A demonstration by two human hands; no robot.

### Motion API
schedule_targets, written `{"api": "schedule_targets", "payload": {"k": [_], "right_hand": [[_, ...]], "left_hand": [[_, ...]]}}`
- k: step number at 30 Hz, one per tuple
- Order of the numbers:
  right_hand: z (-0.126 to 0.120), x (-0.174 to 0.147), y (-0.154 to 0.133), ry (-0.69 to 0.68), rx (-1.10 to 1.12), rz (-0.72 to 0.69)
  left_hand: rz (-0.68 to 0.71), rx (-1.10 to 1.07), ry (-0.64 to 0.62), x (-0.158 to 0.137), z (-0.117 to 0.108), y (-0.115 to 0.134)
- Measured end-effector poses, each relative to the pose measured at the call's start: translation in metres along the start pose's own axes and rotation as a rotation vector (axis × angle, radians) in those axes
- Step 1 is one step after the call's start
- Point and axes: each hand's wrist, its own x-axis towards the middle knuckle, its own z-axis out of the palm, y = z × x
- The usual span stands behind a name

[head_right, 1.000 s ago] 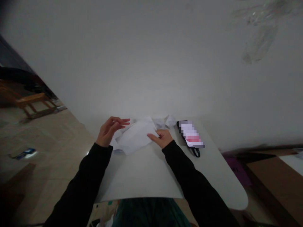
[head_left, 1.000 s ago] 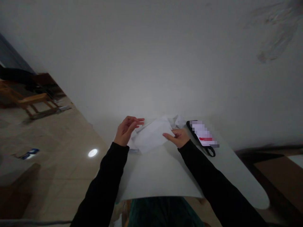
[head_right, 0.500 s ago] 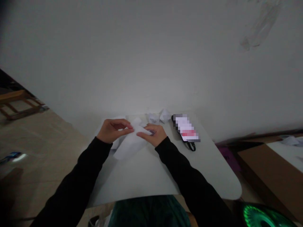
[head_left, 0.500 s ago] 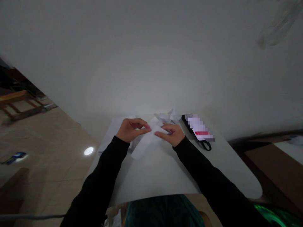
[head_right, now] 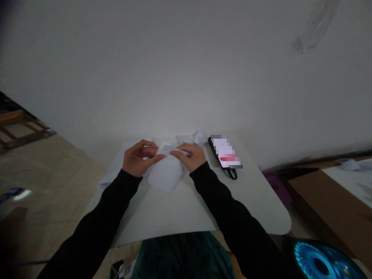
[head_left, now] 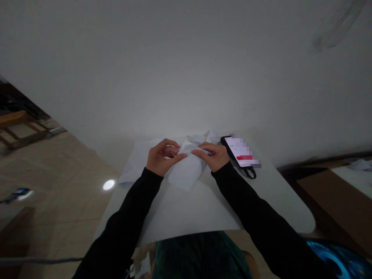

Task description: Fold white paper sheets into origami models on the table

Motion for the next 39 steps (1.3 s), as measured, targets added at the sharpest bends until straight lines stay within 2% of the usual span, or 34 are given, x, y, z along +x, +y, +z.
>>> {"api": "schedule_targets", "payload": {"k": [4,8,13,18,21,25,30,39], "right_hand": [[0.0,0.002,0.002,0.009,-0.041,-0.083],[0.0,0.003,0.004,0.042,-0.034,-0.15],[-0.001,0.003,0.003,0.092,-0.072,-0.108],[0.001,0.003,0.002,0.16,-0.065,-0.006],[0.002,0.003,0.0,0.215,-0.044,0.003],[0.001,0.002,-0.008,0.235,-0.113,-0.103],[0.0,-0.001,-0.017,0.133,-0.183,-0.258],[0.001,-0.003,-0.022,0.193,-0.276,-0.32]], "left_hand": [[0.042,0.058,0.102,-0.001,0.005,0.0],[0.058,0.13,0.093,-0.005,0.011,-0.003],[-0.006,0.121,0.076,-0.012,0.02,-0.003],[-0.004,0.152,0.182,-0.017,0.03,-0.007],[0.03,0.164,0.217,-0.02,0.035,-0.007],[0.089,0.129,0.226,-0.021,0.036,-0.004],[0.125,0.144,0.288,-0.018,0.031,0.001],[0.153,0.205,0.339,-0.019,0.032,0.006]]}}
